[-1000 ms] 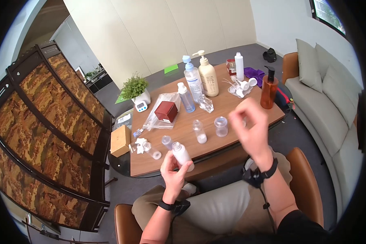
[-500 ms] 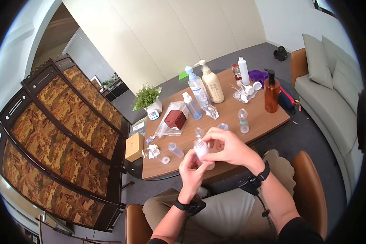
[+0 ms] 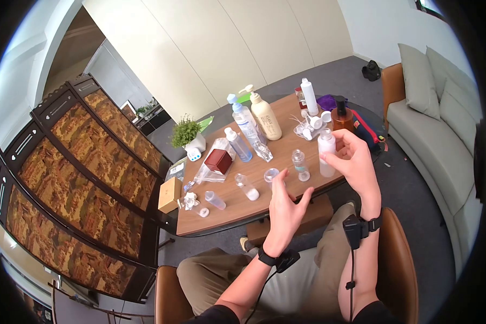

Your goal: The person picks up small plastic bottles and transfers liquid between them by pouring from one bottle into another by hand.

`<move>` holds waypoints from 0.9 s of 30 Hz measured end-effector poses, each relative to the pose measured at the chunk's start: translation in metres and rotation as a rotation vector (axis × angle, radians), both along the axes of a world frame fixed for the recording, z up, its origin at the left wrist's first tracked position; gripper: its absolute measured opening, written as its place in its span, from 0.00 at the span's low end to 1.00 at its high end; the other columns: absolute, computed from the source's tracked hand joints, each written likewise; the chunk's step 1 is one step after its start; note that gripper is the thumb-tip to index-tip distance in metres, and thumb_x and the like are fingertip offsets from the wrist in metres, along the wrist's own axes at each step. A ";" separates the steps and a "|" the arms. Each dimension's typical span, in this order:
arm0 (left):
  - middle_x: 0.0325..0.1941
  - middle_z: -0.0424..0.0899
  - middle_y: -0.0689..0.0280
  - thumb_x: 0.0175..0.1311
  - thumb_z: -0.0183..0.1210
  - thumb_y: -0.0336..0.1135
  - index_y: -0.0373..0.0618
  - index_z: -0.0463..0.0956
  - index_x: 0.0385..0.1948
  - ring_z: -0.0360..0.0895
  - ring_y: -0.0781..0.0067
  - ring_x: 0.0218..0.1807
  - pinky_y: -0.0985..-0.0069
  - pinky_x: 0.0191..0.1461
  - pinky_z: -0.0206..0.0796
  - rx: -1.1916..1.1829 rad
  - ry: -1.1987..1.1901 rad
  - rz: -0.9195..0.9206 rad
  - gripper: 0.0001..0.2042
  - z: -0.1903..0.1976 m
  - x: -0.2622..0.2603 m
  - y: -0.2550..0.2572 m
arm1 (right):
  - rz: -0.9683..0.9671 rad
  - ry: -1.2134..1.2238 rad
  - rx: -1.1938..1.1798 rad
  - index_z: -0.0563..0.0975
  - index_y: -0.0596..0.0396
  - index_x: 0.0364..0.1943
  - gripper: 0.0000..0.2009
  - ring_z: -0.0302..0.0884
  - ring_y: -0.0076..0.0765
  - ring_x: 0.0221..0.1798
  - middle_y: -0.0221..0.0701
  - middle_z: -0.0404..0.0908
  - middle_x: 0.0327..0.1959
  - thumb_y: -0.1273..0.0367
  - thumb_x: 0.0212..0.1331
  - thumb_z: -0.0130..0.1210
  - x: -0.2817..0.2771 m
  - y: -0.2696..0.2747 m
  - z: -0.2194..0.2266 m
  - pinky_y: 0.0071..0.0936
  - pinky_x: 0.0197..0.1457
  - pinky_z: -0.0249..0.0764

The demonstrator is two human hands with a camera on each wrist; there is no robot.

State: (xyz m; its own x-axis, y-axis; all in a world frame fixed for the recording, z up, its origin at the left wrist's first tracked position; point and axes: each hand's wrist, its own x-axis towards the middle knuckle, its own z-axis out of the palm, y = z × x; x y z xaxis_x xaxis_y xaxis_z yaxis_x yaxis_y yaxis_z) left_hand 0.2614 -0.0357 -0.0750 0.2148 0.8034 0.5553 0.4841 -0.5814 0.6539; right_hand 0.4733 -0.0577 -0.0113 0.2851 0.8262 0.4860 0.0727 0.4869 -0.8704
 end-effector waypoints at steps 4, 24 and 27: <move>0.69 0.83 0.51 0.66 0.81 0.37 0.33 0.68 0.75 0.80 0.67 0.29 0.66 0.39 0.78 0.008 -0.009 0.101 0.40 -0.006 0.016 0.015 | -0.108 -0.036 -0.044 0.86 0.60 0.55 0.18 0.83 0.18 0.45 0.27 0.90 0.44 0.71 0.63 0.76 0.008 0.002 -0.005 0.22 0.43 0.76; 0.21 0.69 0.74 0.65 0.84 0.41 0.39 0.81 0.54 0.59 0.84 0.23 0.74 0.26 0.53 -0.002 -0.160 -0.035 0.25 0.002 0.005 0.024 | -0.168 -0.106 -0.002 0.83 0.60 0.57 0.19 0.89 0.28 0.50 0.33 0.93 0.48 0.73 0.63 0.76 -0.014 0.008 -0.005 0.31 0.54 0.80; 0.22 0.69 0.78 0.63 0.86 0.36 0.41 0.79 0.57 0.59 0.88 0.24 0.79 0.26 0.50 0.048 -0.118 -0.173 0.27 0.011 -0.049 0.011 | -0.148 -0.149 0.051 0.83 0.61 0.57 0.19 0.88 0.28 0.49 0.33 0.92 0.48 0.74 0.64 0.75 -0.023 0.017 -0.010 0.31 0.57 0.80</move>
